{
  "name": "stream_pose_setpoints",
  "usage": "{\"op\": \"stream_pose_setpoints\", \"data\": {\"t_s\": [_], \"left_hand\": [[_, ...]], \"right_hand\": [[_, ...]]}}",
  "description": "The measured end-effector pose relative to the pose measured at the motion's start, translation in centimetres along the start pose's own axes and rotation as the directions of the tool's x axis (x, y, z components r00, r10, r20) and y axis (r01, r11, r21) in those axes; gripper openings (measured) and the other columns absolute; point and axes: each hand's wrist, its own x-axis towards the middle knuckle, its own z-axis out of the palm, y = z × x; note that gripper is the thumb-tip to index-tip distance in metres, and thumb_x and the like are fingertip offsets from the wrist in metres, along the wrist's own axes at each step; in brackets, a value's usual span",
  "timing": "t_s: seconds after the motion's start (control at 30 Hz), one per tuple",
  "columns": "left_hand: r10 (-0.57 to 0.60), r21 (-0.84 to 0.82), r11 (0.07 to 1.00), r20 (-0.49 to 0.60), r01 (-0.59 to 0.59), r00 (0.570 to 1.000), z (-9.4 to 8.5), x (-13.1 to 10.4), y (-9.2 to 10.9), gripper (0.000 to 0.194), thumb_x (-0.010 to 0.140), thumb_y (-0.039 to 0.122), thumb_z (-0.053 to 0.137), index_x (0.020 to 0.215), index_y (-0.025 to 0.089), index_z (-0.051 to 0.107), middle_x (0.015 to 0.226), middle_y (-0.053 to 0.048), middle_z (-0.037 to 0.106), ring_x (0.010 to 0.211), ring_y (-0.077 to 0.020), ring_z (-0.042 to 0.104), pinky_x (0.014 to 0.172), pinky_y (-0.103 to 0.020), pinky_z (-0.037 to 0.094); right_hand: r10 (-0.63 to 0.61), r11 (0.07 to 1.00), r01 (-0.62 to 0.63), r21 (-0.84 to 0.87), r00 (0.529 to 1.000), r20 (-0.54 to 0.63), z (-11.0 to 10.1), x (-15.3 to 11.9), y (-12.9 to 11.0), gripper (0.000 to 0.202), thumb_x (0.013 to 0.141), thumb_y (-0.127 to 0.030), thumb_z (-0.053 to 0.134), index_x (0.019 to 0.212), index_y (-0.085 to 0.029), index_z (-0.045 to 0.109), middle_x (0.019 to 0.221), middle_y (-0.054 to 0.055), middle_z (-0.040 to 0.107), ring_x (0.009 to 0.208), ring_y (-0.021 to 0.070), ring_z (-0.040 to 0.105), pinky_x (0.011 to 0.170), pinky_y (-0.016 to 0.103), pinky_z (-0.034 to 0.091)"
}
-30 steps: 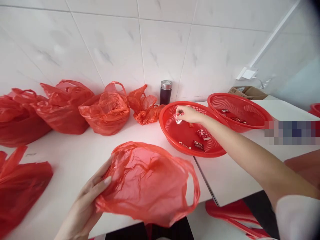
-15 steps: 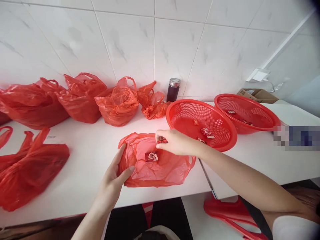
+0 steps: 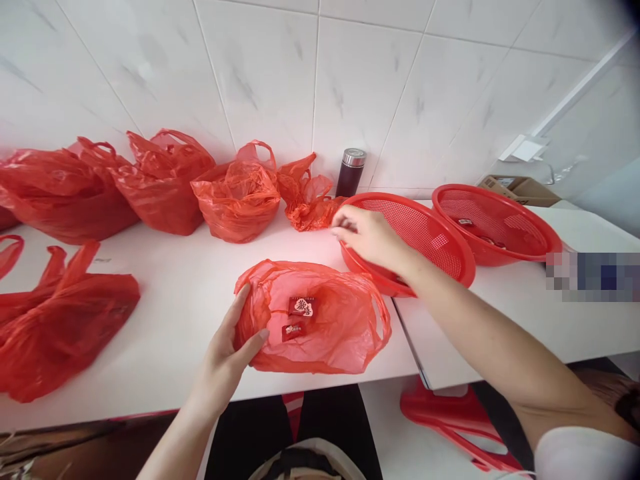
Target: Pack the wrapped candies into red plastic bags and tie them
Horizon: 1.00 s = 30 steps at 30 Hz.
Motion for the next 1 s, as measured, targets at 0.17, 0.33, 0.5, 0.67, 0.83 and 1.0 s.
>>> {"op": "stream_pose_setpoints", "data": {"t_s": [0.17,0.33,0.5,0.67,0.83,1.0], "left_hand": [[0.001,0.038,0.999,-0.003,-0.001,1.000,-0.4,-0.3,-0.1,0.077,0.083,0.040,0.067,0.151,0.032,0.033,0.157,-0.005,0.036,0.142,-0.0317,0.035,0.115,-0.048,0.031],[-0.020,0.020,1.000,0.003,0.020,1.000,-0.3,-0.5,-0.3,0.079,0.083,0.041,0.067,0.152,0.031,0.031,0.156,-0.007,0.038,0.141,-0.0318,0.036,0.115,-0.048,0.032],[-0.024,0.000,1.000,-0.008,0.024,1.000,-0.3,-0.6,-0.1,0.076,0.083,0.040,0.068,0.150,0.033,0.034,0.157,-0.004,0.036,0.143,-0.0303,0.033,0.116,-0.046,0.031],[-0.026,-0.021,0.999,0.007,0.026,1.000,-0.2,-0.5,0.0,0.078,0.083,0.040,0.068,0.151,0.032,0.032,0.156,-0.005,0.038,0.141,-0.0315,0.037,0.114,-0.045,0.034],[-0.003,-0.015,1.000,0.013,0.003,1.000,0.0,-0.5,-0.2,0.078,0.083,0.040,0.068,0.152,0.030,0.032,0.156,-0.006,0.037,0.141,-0.0316,0.036,0.113,-0.044,0.036],[-0.015,-0.022,1.000,-0.005,0.015,1.000,-0.7,-0.7,-0.5,0.078,0.082,0.040,0.069,0.151,0.032,0.033,0.156,-0.005,0.038,0.141,-0.0317,0.036,0.115,-0.046,0.032]], "right_hand": [[0.564,0.779,-0.332,-0.532,0.742,0.362,-1.6,-1.5,7.7,0.035,0.064,-0.025,0.081,0.096,-0.019,0.066,0.101,0.015,0.068,0.089,0.0312,0.065,0.073,0.039,0.050],[0.631,0.764,-0.386,-0.518,0.614,0.474,-0.7,-3.4,11.7,0.017,0.061,-0.010,0.076,0.069,-0.017,0.063,0.067,0.006,0.066,0.061,0.0222,0.065,0.058,0.032,0.048],[0.454,0.890,-0.402,-0.213,0.820,0.349,-3.1,-2.0,9.0,0.004,0.084,-0.020,0.059,0.086,-0.019,0.056,0.080,0.005,0.068,0.073,0.0164,0.066,0.066,0.027,0.051],[-0.022,0.897,-0.060,0.439,0.984,0.179,-1.4,-2.9,-0.8,0.017,0.085,-0.033,0.064,0.092,-0.020,0.056,0.091,0.003,0.067,0.086,0.0175,0.066,0.077,0.032,0.054],[-0.096,0.968,0.072,0.241,0.991,0.089,2.0,-2.5,-4.3,0.015,0.090,-0.019,0.053,0.103,-0.022,0.059,0.106,0.004,0.068,0.096,0.0160,0.066,0.086,0.032,0.051],[0.107,0.965,-0.108,-0.240,0.994,-0.016,-1.5,-0.3,5.1,0.027,0.089,-0.025,0.054,0.116,-0.025,0.058,0.123,0.008,0.062,0.112,0.0254,0.060,0.095,0.042,0.047]]}}
